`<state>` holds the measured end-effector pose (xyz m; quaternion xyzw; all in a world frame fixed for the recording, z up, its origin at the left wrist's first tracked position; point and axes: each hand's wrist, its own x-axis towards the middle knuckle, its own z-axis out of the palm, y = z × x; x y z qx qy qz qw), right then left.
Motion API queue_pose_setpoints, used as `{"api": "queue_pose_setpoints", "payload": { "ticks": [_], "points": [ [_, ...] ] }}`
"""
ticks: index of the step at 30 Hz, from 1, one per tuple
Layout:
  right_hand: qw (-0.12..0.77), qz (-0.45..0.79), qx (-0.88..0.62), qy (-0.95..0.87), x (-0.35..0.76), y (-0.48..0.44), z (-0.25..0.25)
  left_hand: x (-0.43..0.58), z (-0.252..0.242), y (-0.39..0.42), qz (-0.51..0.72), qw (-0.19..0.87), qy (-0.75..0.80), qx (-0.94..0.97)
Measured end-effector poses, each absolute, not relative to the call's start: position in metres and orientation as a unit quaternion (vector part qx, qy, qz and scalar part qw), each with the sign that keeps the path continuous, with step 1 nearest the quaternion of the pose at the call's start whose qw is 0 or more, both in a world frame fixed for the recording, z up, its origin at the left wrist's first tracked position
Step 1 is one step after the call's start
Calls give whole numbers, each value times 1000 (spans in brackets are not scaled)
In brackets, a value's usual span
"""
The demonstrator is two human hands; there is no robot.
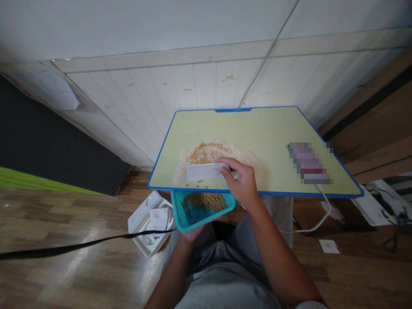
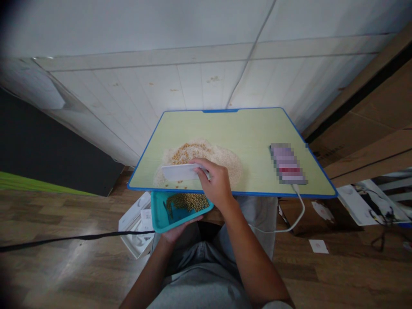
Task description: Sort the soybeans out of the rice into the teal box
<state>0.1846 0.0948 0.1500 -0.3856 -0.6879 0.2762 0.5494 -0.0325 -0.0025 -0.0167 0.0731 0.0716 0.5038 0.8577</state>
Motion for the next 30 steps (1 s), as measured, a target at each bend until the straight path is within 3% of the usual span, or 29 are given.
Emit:
{"api": "queue_pose_setpoints", "payload": {
  "ticks": [18,30],
  "points": [
    [510,304,-382,-708,172,88,151,-40,-30,0,507,858,61,55],
    [510,346,-349,-706,177,80,154,-40,-23,1,525,834,169,28]
  ]
}}
